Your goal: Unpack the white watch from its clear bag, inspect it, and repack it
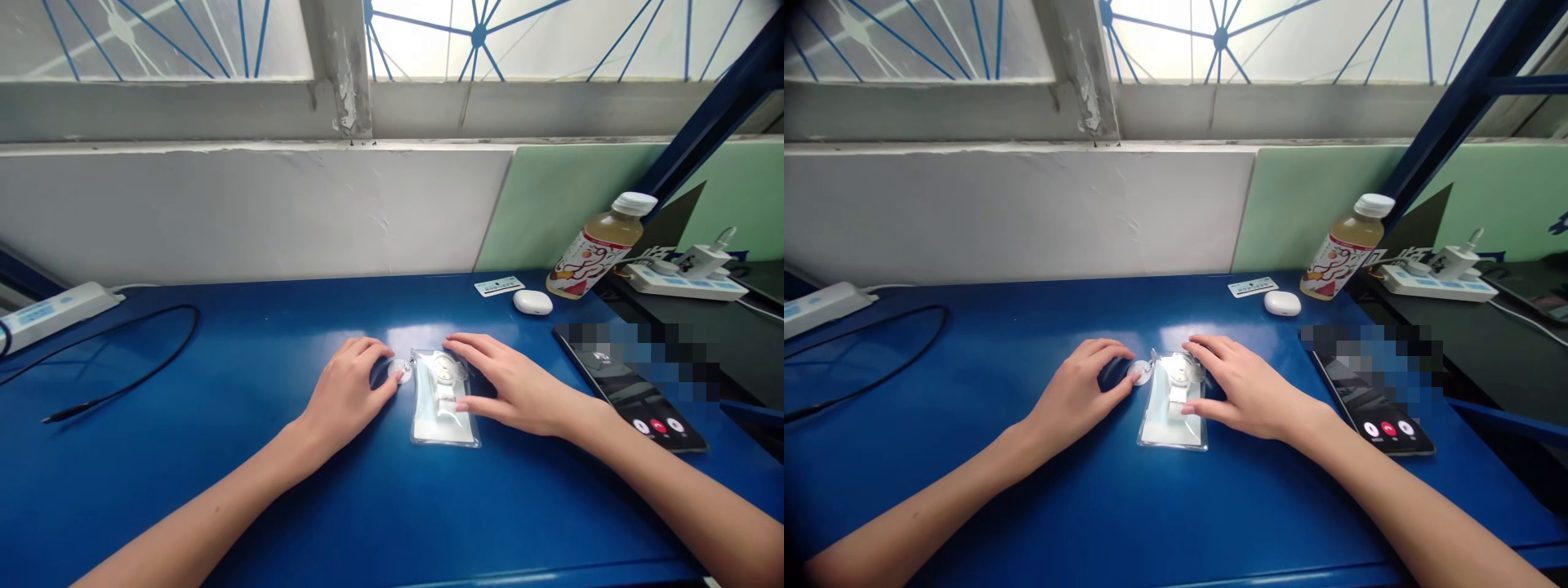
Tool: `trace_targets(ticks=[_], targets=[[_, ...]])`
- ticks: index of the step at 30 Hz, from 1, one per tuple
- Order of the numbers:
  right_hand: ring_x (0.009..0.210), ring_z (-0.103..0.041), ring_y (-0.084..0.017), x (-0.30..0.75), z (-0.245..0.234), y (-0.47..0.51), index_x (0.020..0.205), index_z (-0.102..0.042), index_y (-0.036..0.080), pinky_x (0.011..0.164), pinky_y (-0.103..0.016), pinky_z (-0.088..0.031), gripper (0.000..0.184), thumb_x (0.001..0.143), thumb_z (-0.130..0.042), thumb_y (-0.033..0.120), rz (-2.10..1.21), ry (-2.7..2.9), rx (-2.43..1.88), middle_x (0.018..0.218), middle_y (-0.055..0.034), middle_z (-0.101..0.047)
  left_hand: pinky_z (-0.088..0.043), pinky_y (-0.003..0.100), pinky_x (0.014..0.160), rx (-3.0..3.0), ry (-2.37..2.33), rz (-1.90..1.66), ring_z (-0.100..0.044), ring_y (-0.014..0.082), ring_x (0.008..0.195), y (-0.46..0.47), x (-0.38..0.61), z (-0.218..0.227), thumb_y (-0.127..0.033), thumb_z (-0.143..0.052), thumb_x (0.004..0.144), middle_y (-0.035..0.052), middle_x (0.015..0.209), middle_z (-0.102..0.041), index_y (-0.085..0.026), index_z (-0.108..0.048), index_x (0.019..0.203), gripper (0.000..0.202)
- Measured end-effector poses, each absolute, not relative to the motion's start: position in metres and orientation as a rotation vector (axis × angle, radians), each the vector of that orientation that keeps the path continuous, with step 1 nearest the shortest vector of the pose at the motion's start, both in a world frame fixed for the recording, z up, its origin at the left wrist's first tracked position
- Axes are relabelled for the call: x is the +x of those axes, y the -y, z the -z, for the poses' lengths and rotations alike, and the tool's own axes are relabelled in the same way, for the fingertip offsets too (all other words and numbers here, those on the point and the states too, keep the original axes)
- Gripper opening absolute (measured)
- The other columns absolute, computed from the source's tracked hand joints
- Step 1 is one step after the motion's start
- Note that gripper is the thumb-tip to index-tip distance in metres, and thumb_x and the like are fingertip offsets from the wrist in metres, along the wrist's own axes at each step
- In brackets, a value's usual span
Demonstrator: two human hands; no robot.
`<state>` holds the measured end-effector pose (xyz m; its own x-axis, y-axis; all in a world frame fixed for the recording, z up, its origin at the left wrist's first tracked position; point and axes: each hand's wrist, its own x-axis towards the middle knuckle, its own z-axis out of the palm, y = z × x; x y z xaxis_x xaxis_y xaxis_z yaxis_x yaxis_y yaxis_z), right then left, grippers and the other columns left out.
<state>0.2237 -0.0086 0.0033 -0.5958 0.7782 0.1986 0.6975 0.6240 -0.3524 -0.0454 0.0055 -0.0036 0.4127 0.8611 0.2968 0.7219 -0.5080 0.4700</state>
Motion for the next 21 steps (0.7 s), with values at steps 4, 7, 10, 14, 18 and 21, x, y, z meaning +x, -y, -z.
trace_targets(ticks=[4, 7, 10, 14, 18, 21], targets=[[0.136, -0.045, -0.038, 0.2213, -0.0008, 0.011, 0.148, -0.038, 0.012, 0.108, -0.054, -0.044, 0.09, 0.081, -0.064, 0.065, -0.342, 2.556, -1.168, 0.148, -0.0227, -0.047, -0.047, 0.046, 0.099, 2.461, -1.322, -0.744, -0.055, 0.0296, 0.117, -0.0075, -0.0468, 0.0088, -0.033, -0.064, 0.09, 0.0105, 0.118, -0.065, -0.019, -0.068, 0.109, 0.024], [0.136, -0.045, -0.038, 0.2214, 0.0007, 0.0127, 0.15, -0.037, 0.016, 0.108, -0.055, -0.044, 0.09, 0.079, -0.066, 0.063, -0.36, 2.557, -1.128, 0.148, -0.0211, -0.047, -0.046, 0.049, 0.101, 2.462, -1.288, -0.721, -0.053, 0.0305, 0.121, -0.0096, -0.0477, 0.0096, -0.034, -0.063, 0.09, 0.012, 0.123, -0.064, -0.019, -0.068, 0.112, 0.027], [0.136, -0.044, -0.038, 0.2224, 0.0017, 0.0142, 0.151, -0.036, 0.019, 0.107, -0.055, -0.044, 0.087, 0.081, -0.066, 0.06, -0.378, 2.547, -1.132, 0.149, -0.0193, -0.047, -0.044, 0.05, 0.105, 2.455, -1.285, -0.681, -0.052, 0.0309, 0.125, -0.012, -0.049, 0.0083, -0.035, -0.063, 0.09, 0.0126, 0.131, -0.06, -0.019, -0.066, 0.119, 0.033], [0.137, -0.044, -0.039, 0.2227, 0.0022, 0.0162, 0.152, -0.035, 0.019, 0.107, -0.055, -0.045, 0.087, 0.081, -0.067, 0.059, -0.382, 2.547, -1.133, 0.149, -0.0187, -0.047, -0.044, 0.048, 0.105, 2.455, -1.269, -0.656, -0.051, 0.0296, 0.127, -0.013, -0.0496, 0.0085, -0.034, -0.062, 0.091, 0.0113, 0.131, -0.06, -0.021, -0.067, 0.116, 0.028], [0.138, -0.042, -0.039, 0.2217, 0.0025, 0.0184, 0.152, -0.035, 0.016, 0.108, -0.056, -0.044, 0.087, 0.082, -0.066, 0.058, -0.342, 2.557, -1.138, 0.15, -0.0212, -0.045, -0.042, 0.047, 0.107, 2.435, -1.257, -0.666, -0.052, 0.0283, 0.126, -0.0117, -0.0488, 0.0101, -0.032, -0.063, 0.091, 0.0111, 0.128, -0.061, -0.02, -0.067, 0.109, 0.022], [0.139, -0.041, -0.038, 0.2212, 0.0027, 0.0189, 0.151, -0.035, 0.013, 0.109, -0.056, -0.043, 0.086, 0.084, -0.063, 0.059, -0.318, 2.572, -1.155, 0.15, -0.0222, -0.045, -0.042, 0.047, 0.106, 2.413, -1.257, -0.671, -0.052, 0.028, 0.126, -0.0104, -0.0483, 0.0098, -0.031, -0.065, 0.09, 0.0102, 0.126, -0.062, -0.02, -0.065, 0.103, 0.017]])
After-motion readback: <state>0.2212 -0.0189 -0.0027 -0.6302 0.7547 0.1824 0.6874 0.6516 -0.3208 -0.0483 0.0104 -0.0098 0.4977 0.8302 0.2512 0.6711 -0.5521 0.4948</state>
